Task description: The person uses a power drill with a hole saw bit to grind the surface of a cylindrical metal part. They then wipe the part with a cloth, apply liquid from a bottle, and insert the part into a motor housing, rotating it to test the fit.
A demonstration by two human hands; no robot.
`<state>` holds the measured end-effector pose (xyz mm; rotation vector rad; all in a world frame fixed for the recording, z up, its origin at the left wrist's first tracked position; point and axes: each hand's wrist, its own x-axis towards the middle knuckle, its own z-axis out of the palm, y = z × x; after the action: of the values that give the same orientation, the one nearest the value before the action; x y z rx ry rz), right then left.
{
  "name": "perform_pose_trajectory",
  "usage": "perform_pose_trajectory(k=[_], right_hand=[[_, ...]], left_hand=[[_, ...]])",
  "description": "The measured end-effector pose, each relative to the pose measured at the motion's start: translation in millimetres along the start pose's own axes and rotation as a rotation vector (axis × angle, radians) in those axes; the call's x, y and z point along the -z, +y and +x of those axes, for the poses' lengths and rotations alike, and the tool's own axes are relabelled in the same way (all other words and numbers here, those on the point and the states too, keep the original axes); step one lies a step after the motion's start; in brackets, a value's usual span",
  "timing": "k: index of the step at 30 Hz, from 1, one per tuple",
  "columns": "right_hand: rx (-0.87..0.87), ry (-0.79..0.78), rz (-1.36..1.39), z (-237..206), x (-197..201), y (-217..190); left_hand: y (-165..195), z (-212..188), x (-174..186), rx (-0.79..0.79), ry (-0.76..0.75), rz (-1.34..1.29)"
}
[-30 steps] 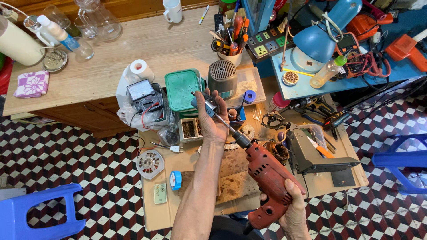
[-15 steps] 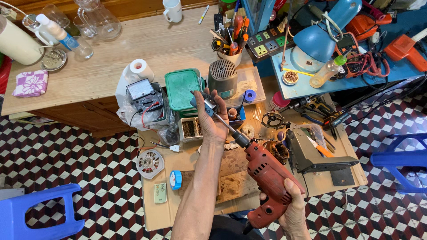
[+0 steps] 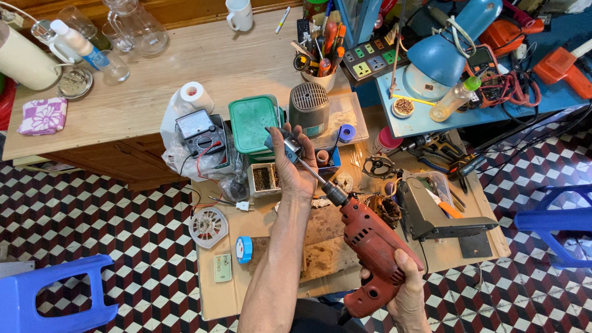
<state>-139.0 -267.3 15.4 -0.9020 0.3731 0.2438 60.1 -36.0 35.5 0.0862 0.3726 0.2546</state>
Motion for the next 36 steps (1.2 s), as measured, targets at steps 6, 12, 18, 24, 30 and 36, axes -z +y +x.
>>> perform_pose_trajectory(k=[6, 12, 18, 24, 30, 36], right_hand=[[0.037, 0.027, -0.024, -2, 0, -2], [0.019, 0.031, -0.011, -3, 9, -4], [-0.021, 0.065, 0.004, -5, 19, -3], [-0.008, 0.074, -0.021, -6, 18, -7], [0.012, 0.074, -0.041, -8, 14, -19], [0.033, 0.052, -0.035, -9, 14, -21]], left_hand=[[1, -2, 1, 0.025, 0.005, 0.003], [11, -3, 2, 0.08, -0.095, 0.034], [17, -5, 0, 0.132, -0.209, 0.104], [15, -5, 5, 0.146, -0.189, 0.167], [19, -1, 12, 0.161, -0.194, 0.221], [20, -3, 11, 0.185, -0.219, 0.266]])
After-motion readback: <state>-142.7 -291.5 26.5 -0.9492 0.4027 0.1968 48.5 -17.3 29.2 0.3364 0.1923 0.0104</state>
